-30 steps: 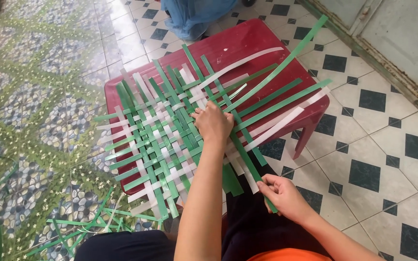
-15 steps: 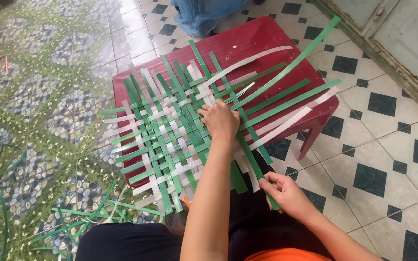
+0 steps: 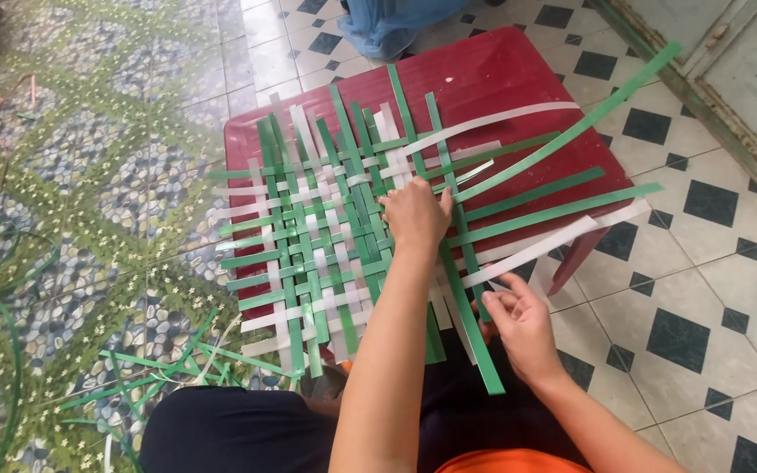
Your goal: Weaving green and white plastic strips together on a small stool to create a bag component
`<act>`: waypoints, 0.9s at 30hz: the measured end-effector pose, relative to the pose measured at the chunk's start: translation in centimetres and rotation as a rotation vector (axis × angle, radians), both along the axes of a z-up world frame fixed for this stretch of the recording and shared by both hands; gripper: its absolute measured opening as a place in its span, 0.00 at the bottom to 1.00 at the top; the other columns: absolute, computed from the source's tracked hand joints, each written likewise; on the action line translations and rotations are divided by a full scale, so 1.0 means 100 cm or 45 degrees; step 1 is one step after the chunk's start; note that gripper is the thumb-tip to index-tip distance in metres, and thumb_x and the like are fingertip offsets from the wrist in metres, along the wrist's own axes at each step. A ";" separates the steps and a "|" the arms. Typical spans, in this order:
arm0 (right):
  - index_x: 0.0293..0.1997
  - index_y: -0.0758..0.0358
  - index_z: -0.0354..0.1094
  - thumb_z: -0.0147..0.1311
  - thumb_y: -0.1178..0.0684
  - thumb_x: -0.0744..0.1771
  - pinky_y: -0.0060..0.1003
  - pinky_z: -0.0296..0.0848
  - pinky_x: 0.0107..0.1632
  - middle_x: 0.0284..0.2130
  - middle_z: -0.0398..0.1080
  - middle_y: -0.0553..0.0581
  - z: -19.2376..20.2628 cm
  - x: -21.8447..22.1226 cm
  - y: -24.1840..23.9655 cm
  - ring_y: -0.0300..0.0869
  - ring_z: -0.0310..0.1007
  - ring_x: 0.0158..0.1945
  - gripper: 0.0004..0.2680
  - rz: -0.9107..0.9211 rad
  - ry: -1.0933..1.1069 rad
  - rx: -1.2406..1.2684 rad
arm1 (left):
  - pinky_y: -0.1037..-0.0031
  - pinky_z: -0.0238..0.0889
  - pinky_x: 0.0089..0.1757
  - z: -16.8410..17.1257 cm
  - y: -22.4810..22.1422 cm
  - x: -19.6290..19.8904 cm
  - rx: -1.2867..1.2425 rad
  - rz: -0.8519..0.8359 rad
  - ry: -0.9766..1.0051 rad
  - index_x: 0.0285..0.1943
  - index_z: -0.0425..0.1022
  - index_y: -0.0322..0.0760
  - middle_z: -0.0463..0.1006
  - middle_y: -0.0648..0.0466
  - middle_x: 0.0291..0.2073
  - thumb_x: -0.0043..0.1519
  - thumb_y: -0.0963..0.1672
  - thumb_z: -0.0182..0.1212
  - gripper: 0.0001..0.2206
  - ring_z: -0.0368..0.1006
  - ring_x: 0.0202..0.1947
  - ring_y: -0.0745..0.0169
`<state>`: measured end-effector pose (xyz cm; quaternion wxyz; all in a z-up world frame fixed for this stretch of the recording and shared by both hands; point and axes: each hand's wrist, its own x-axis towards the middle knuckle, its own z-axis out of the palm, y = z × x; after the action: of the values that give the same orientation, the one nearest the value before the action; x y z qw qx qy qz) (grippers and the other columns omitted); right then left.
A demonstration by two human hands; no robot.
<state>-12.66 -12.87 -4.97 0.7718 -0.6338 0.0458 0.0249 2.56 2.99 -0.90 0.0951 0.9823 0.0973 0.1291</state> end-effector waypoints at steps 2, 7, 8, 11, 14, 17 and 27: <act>0.55 0.67 0.62 0.48 0.62 0.66 0.31 0.63 0.11 0.22 0.70 0.64 0.013 -0.003 -0.002 0.39 0.61 0.10 0.12 0.025 0.026 0.058 | 0.45 0.69 0.38 0.007 -0.007 0.005 0.001 0.040 0.047 0.40 0.74 0.29 0.79 0.33 0.34 0.53 0.56 0.58 0.24 0.76 0.42 0.30; 0.63 0.70 0.52 0.45 0.65 0.66 0.27 0.56 0.10 0.18 0.63 0.61 0.025 -0.002 -0.011 0.35 0.52 0.08 0.17 0.029 -0.007 0.119 | 0.38 0.68 0.30 0.018 -0.011 0.024 0.021 0.054 0.206 0.36 0.79 0.26 0.79 0.36 0.30 0.52 0.55 0.62 0.25 0.76 0.37 0.25; 0.60 0.72 0.58 0.45 0.64 0.66 0.28 0.57 0.11 0.18 0.64 0.61 0.020 -0.002 -0.015 0.36 0.53 0.09 0.14 0.043 0.013 0.077 | 0.36 0.67 0.29 0.019 -0.013 0.026 0.028 0.058 0.230 0.37 0.80 0.29 0.79 0.38 0.30 0.51 0.55 0.63 0.23 0.76 0.37 0.26; 0.55 0.74 0.65 0.47 0.64 0.66 0.29 0.59 0.12 0.18 0.65 0.63 0.024 0.002 -0.019 0.36 0.54 0.09 0.11 0.062 0.016 0.006 | 0.33 0.66 0.28 0.010 -0.017 0.034 0.029 0.075 0.273 0.38 0.82 0.34 0.80 0.44 0.30 0.50 0.54 0.64 0.20 0.77 0.37 0.30; 0.52 0.73 0.67 0.49 0.65 0.66 0.30 0.60 0.12 0.18 0.67 0.64 0.023 0.004 -0.010 0.36 0.55 0.09 0.10 0.077 -0.018 -0.031 | 0.33 0.66 0.29 0.002 -0.011 0.036 0.008 0.078 0.297 0.38 0.82 0.36 0.80 0.46 0.30 0.51 0.52 0.62 0.17 0.77 0.37 0.31; 0.51 0.71 0.69 0.51 0.65 0.65 0.31 0.60 0.12 0.18 0.68 0.64 0.020 0.004 -0.003 0.37 0.56 0.09 0.10 0.086 -0.033 -0.072 | 0.34 0.66 0.30 0.000 -0.009 0.036 -0.019 0.067 0.307 0.38 0.82 0.37 0.80 0.48 0.30 0.52 0.50 0.60 0.15 0.77 0.38 0.33; 0.56 0.71 0.69 0.54 0.57 0.65 0.28 0.52 0.18 0.24 0.65 0.51 0.021 0.000 -0.003 0.33 0.52 0.19 0.15 0.175 0.186 -0.142 | 0.69 0.60 0.12 0.005 -0.013 0.038 0.254 0.130 0.408 0.38 0.81 0.37 0.79 0.31 0.31 0.62 0.46 0.48 0.14 0.77 0.33 0.23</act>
<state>-12.68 -13.17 -2.87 0.7264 -0.6739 0.0597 0.1211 6.33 1.67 -0.42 -0.0260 0.9886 0.1478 -0.0151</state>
